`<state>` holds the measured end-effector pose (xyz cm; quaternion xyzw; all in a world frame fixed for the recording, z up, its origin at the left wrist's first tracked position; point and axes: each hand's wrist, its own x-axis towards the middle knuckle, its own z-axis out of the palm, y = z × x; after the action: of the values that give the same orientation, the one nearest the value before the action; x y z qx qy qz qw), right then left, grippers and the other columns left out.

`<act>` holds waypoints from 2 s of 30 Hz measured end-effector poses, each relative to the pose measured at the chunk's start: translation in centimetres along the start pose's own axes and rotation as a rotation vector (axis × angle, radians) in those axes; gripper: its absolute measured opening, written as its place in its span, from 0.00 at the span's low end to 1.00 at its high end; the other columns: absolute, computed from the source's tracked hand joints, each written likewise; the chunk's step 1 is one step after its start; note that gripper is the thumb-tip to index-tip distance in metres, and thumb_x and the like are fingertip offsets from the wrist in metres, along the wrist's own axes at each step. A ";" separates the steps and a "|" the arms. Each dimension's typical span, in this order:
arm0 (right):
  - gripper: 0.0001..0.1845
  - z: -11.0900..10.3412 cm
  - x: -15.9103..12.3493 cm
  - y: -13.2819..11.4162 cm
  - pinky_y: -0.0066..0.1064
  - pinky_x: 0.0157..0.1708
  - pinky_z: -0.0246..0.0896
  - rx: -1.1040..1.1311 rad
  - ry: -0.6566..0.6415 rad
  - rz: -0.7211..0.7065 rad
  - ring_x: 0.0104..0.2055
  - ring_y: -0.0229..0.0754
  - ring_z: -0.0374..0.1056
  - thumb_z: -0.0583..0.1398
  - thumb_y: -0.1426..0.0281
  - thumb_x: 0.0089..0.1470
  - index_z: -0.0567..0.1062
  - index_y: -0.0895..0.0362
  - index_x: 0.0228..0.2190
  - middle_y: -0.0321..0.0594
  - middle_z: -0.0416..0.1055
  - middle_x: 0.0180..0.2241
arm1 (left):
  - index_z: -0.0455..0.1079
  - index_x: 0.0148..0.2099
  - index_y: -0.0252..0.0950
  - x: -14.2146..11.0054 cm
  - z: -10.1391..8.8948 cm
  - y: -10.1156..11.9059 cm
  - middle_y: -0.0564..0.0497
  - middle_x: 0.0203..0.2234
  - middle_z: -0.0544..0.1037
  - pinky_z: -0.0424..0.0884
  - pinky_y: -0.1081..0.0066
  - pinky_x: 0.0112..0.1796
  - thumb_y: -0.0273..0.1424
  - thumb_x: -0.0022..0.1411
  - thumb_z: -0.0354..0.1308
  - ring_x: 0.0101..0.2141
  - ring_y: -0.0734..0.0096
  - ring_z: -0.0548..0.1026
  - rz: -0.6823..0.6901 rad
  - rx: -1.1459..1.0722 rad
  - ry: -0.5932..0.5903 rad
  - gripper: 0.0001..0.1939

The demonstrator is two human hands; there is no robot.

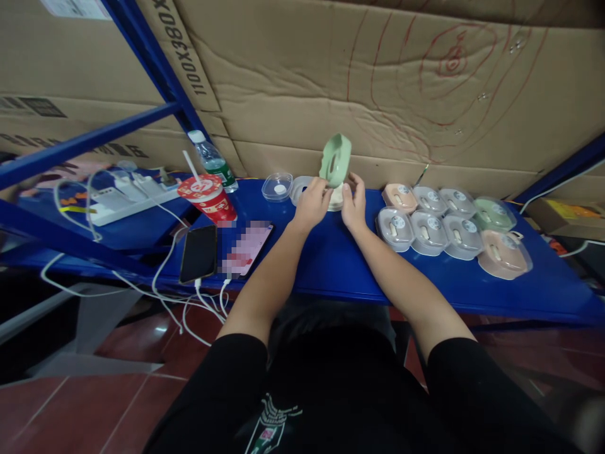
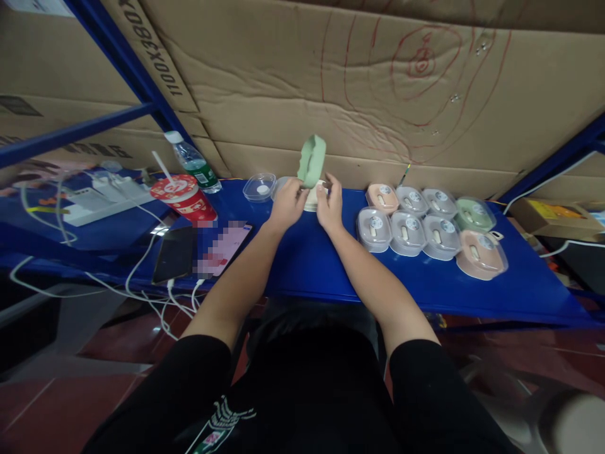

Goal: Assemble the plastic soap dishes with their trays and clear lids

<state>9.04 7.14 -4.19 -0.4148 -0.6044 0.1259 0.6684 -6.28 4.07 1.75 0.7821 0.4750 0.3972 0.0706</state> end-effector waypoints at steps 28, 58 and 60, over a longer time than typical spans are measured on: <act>0.27 -0.5 -0.6 -1.8 0.56 0.63 0.67 -0.212 -0.281 -0.165 0.64 0.58 0.68 0.58 0.51 0.66 0.71 0.51 0.59 0.54 0.72 0.60 | 0.81 0.41 0.38 0.4 -0.9 -4.7 0.36 0.49 0.80 0.76 0.48 0.52 0.31 0.63 0.69 0.49 0.43 0.80 -0.329 0.215 -0.022 0.04; 0.37 -15.7 4.0 -7.4 0.60 0.59 0.67 -1.106 -0.855 0.258 0.64 0.71 0.70 0.67 0.49 0.58 0.76 0.58 0.61 0.58 0.76 0.62 | 0.79 0.45 0.38 0.6 -1.6 -3.4 0.40 0.50 0.84 0.75 0.58 0.52 0.34 0.71 0.62 0.54 0.48 0.80 -0.408 0.230 -0.128 0.07; 0.37 -15.0 3.7 -7.1 0.58 0.62 0.67 -0.977 -0.850 0.176 0.66 0.68 0.70 0.68 0.55 0.58 0.74 0.58 0.63 0.57 0.74 0.64 | 0.79 0.45 0.38 0.7 -1.6 -3.4 0.40 0.51 0.83 0.75 0.58 0.52 0.35 0.70 0.63 0.54 0.49 0.80 -0.414 0.223 -0.135 0.07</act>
<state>21.22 -0.87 4.55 -0.6327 -0.7676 0.0439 0.0928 -9.52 5.99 1.56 0.6956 0.6605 0.2661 0.0952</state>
